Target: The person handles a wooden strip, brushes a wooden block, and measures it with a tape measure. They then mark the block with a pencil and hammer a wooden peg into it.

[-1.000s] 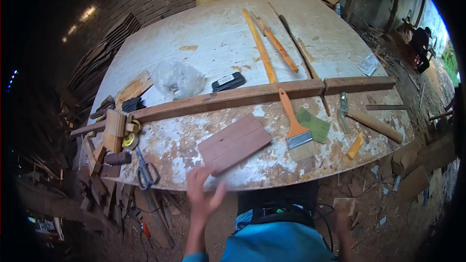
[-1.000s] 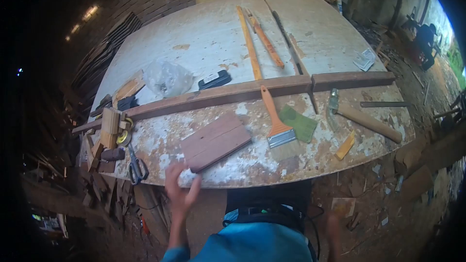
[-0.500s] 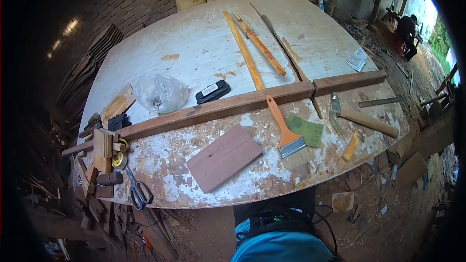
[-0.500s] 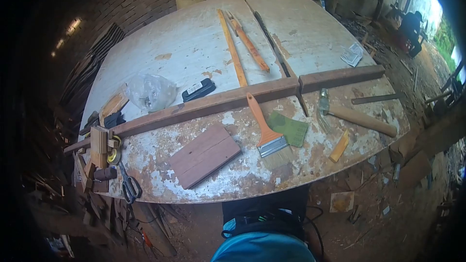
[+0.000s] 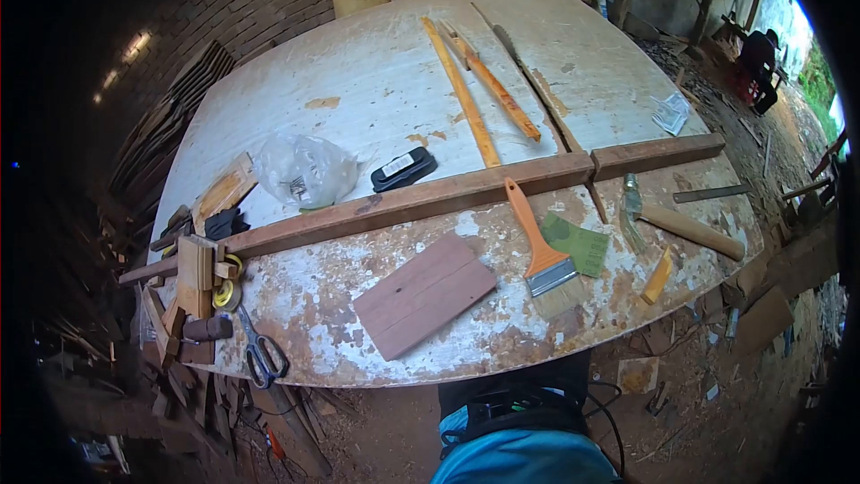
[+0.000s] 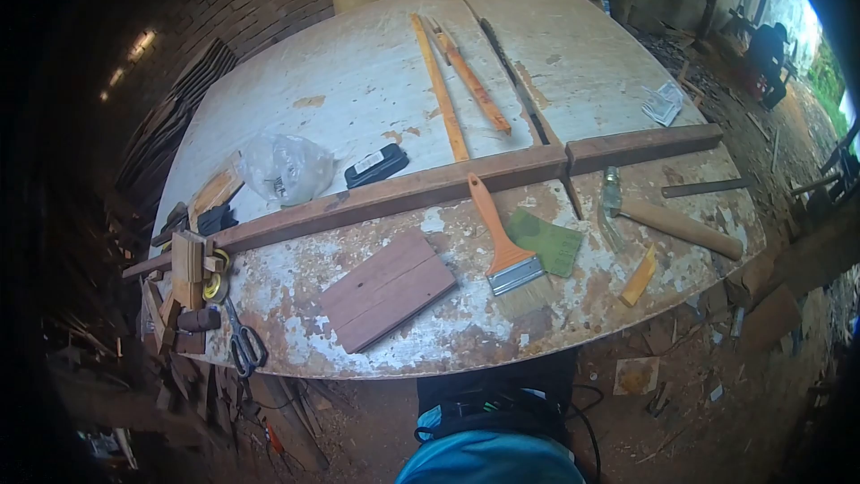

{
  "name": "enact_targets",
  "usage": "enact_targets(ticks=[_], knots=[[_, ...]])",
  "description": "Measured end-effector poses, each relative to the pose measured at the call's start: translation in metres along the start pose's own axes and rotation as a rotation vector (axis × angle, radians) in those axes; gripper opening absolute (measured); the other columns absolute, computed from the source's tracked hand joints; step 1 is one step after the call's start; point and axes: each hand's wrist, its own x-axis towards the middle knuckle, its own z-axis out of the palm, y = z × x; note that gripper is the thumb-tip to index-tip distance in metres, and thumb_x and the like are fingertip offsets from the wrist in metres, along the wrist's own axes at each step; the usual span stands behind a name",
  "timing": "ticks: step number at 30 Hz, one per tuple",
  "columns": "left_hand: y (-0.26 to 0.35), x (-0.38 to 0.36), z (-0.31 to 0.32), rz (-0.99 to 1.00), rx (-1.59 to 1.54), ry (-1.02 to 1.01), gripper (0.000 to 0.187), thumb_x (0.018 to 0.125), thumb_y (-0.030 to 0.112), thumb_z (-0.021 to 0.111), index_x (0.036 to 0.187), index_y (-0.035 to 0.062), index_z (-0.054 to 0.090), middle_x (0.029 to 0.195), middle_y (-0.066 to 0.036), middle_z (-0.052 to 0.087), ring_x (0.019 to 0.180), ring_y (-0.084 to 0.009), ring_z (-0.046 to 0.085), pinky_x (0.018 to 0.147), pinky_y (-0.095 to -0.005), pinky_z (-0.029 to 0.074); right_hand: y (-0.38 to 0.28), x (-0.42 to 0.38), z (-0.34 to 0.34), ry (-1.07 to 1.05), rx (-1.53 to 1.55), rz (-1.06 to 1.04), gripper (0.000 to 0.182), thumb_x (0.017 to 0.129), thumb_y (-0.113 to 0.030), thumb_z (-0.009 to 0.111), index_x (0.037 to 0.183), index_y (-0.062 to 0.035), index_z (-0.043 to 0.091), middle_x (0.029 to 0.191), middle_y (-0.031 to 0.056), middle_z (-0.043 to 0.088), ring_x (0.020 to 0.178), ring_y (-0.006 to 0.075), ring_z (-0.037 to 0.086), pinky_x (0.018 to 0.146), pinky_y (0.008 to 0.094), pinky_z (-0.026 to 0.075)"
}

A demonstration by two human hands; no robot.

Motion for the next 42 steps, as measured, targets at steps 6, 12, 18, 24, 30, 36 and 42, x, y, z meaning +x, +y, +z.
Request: enact_targets(ticks=[6,12,18,24,30,36,42], knots=[[-0.002,-0.005,-0.006,-0.003,0.005,0.004,0.013,0.081,0.010,0.059,0.092,0.0043,0.061,0.091,-0.012,0.060,0.087,-0.0247,0.058,0.079,-0.0354,0.045,-0.012,0.018,0.002,-0.033,-0.048,-0.044,0.023,0.080,-0.016,0.057,0.100,-0.0055,0.060,0.098,0.0165,0.062,0.092,0.0311,0.061,0.079,0.0419,0.048],[-0.005,-0.014,-0.011,0.001,0.000,0.022,0.013,0.082,0.012,0.059,0.093,0.0046,0.061,0.092,-0.013,0.061,0.088,-0.0249,0.058,0.079,-0.0358,0.046,-0.044,0.042,0.006,-0.079,-0.106,-0.154,0.024,0.080,-0.017,0.057,0.101,-0.0054,0.060,0.098,0.0166,0.062,0.093,0.0310,0.061,0.079,0.0420,0.048],[-0.002,-0.016,-0.014,-0.011,-0.015,0.035,0.014,0.082,0.013,0.058,0.093,0.0050,0.062,0.093,-0.013,0.061,0.089,-0.0252,0.059,0.079,-0.0362,0.046,-0.095,0.058,0.014,-0.122,-0.147,-0.287,0.025,0.079,-0.018,0.058,0.101,-0.0053,0.060,0.099,0.0167,0.062,0.093,0.0309,0.061,0.080,0.0420,0.048],[0.012,-0.009,-0.010,-0.046,-0.007,0.048,0.015,0.083,0.014,0.058,0.094,0.0054,0.062,0.093,-0.013,0.061,0.091,-0.0254,0.059,0.080,-0.0365,0.046,-0.144,0.071,0.023,-0.166,-0.183,-0.369,0.027,0.079,-0.019,0.058,0.102,-0.0052,0.059,0.099,0.0168,0.061,0.094,0.0309,0.060,0.081,0.0421,0.048],[0.043,-0.003,-0.001,-0.114,0.037,0.091,0.015,0.083,0.015,0.057,0.094,0.0057,0.063,0.094,-0.013,0.062,0.092,-0.0257,0.059,0.080,-0.0369,0.046,-0.207,0.097,0.030,-0.225,-0.260,-0.413,0.028,0.079,-0.019,0.058,0.103,-0.0050,0.059,0.100,0.0169,0.061,0.095,0.0308,0.060,0.081,0.0421,0.048],[0.070,-0.028,-0.006,-0.163,0.061,0.102,0.016,0.084,0.016,0.056,0.094,0.0061,0.063,0.095,-0.014,0.062,0.093,-0.0259,0.059,0.081,-0.0373,0.046,-0.307,0.096,0.043,-0.243,-0.351,-0.580,0.030,0.078,-0.020,0.059,0.104,-0.0049,0.058,0.100,0.0171,0.061,0.095,0.0308,0.060,0.082,0.0422,0.048],[0.070,-0.060,-0.020,-0.162,0.171,0.034,0.017,0.084,0.018,0.056,0.095,0.0065,0.064,0.096,-0.014,0.062,0.094,-0.0261,0.060,0.081,-0.0376,0.046,-0.407,0.111,0.085,-0.240,-0.414,-0.802,0.031,0.078,-0.021,0.059,0.105,-0.0048,0.058,0.101,0.0172,0.061,0.096,0.0307,0.060,0.082,0.0422,0.048]])
